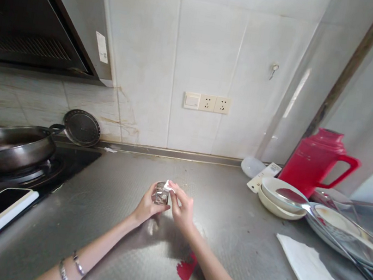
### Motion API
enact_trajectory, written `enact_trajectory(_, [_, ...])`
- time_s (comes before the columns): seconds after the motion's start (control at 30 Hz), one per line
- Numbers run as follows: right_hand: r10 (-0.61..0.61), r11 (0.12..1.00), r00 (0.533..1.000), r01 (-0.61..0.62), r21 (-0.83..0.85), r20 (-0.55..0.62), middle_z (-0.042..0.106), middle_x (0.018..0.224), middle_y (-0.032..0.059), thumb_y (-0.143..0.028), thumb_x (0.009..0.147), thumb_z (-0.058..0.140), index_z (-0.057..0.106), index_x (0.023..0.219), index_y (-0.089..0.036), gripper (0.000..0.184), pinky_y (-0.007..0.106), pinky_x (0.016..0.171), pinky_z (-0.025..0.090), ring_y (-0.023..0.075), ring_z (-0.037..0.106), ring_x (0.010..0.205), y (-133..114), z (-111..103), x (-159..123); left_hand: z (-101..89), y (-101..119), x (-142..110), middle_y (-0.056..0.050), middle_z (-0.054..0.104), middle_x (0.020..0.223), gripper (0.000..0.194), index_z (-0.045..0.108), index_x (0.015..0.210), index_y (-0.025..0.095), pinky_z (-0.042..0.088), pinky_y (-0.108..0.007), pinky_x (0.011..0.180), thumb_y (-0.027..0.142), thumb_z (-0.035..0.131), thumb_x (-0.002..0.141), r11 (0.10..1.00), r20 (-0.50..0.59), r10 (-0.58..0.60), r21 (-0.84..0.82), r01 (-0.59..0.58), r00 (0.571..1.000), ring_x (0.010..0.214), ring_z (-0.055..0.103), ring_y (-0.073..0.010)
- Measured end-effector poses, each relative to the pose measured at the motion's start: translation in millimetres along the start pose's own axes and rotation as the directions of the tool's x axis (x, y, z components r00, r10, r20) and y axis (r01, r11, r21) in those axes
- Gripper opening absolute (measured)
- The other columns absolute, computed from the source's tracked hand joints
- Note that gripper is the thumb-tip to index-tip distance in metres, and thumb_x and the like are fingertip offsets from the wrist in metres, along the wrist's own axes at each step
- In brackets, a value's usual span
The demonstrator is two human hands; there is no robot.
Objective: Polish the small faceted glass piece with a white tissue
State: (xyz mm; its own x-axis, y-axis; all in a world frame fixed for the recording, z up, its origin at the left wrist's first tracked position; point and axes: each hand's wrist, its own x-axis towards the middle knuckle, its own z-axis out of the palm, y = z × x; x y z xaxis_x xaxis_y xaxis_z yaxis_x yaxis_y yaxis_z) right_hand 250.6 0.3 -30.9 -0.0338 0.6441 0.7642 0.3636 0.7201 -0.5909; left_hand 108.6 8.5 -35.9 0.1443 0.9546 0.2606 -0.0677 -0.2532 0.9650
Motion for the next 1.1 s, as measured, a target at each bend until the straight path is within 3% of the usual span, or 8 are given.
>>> enact_trajectory(0.17, [-0.195,0.981,0.978,0.196,-0.009,0.075,0.063,0.121,0.0051,-0.016,0.09,0.047,0.061,0.12,-0.027,0.035,0.044,0.102,0.044,0.0222,0.058,0.115,-4.1,-2.3,-0.3,0.0,-2.3,2.2,-0.005,0.062,0.097,0.066,0.047,0.107,0.018,0.05,-0.025,0.066,0.027,0.083,0.053,0.998,0.013,0.011,-0.065,-0.01,1.0,0.079,0.063,-0.0159])
enact_trajectory(0.27, [-0.222,0.975,0.97,0.223,0.003,0.1,0.063,0.122,0.0044,-0.015,0.089,0.047,0.06,0.121,-0.027,0.036,0.044,0.104,0.042,0.0218,0.057,0.116,-4.9,-2.1,-0.9,-0.6,-2.3,3.2,-0.004,0.062,0.095,0.066,0.046,0.107,0.018,0.048,-0.021,0.055,0.03,0.083,0.053,0.996,0.007,-0.01,-0.084,0.01,1.0,0.071,0.062,-0.0139])
enact_trajectory(0.4, [0.02,1.0,1.0,-0.02,0.019,0.017,0.068,0.114,0.0048,-0.026,0.091,0.048,0.066,0.112,-0.024,0.028,0.041,0.098,0.046,0.0236,0.062,0.11,-3.6,0.5,1.3,0.3,2.8,0.4,-0.001,0.06,0.088,0.067,0.045,0.109,0.019,0.045,-0.018,0.046,0.026,0.082,0.053,0.997,0.004,-0.043,-0.067,0.044,0.999,0.062,0.058,-0.0111])
enact_trajectory(0.53, [0.293,0.954,0.956,-0.294,0.064,0.031,0.073,0.083,0.0043,-0.041,0.09,0.048,0.072,0.093,-0.018,0.033,0.032,0.071,0.054,0.023,0.068,0.08,-2.2,3.2,4.9,0.1,8.8,-2.0,-0.001,0.061,0.088,0.068,0.044,0.109,0.019,0.047,-0.02,0.05,0.024,0.081,0.052,0.997,-0.014,-0.055,-0.053,0.054,0.998,0.065,0.06,-0.0128])
enact_trajectory(0.6, [0.352,0.927,0.934,-0.357,0.113,0.058,0.071,0.075,0.0033,-0.045,0.089,0.048,0.072,0.086,-0.016,0.038,0.03,0.068,0.052,0.0214,0.065,0.074,-2.6,3.9,6.6,-1.3,9.6,-1.2,-0.002,0.062,0.09,0.069,0.044,0.111,0.019,0.049,-0.023,0.055,0.025,0.081,0.053,0.998,-0.017,-0.05,-0.04,0.05,0.999,0.07,0.062,-0.0151])
enact_trajectory(0.83, [0.386,0.8,0.884,-0.463,0.383,0.264,0.069,0.104,0.0064,-0.049,0.085,0.054,0.065,0.111,-0.019,0.041,0.037,0.088,0.05,0.0233,0.062,0.097,-10.1,2.3,12.7,-7.3,3.1,3.8,-0.006,0.063,0.102,0.071,0.039,0.113,0.02,0.051,-0.031,0.078,0.024,0.08,0.056,0.993,-0.004,0.068,0.102,-0.067,0.998,0.087,0.064,-0.0185])
enact_trajectory(0.97, [0.36,0.795,0.886,-0.455,0.402,0.291,0.068,0.109,0.0074,-0.046,0.08,0.062,0.062,0.113,-0.021,0.042,0.038,0.089,0.05,0.0237,0.063,0.101,-9.3,3.7,12.4,-8.5,-1.5,2.5,-0.009,0.062,0.111,0.07,0.039,0.117,0.02,0.049,-0.034,0.083,0.03,0.079,0.06,0.96,0.009,0.147,0.241,-0.145,0.989,0.096,0.063,-0.0209])
enact_trajectory(1.1, [0.369,0.767,0.878,-0.473,0.433,0.305,0.065,0.115,0.0077,-0.041,0.077,0.066,0.06,0.116,-0.021,0.044,0.038,0.09,0.05,0.0238,0.062,0.105,-3.1,5.1,10.3,-6.3,-2.6,0.3,-0.009,0.063,0.111,0.076,0.042,0.121,0.021,0.049,-0.035,0.08,0.038,0.08,0.057,0.873,0.041,0.187,0.452,-0.185,0.981,0.092,0.063,-0.0228])
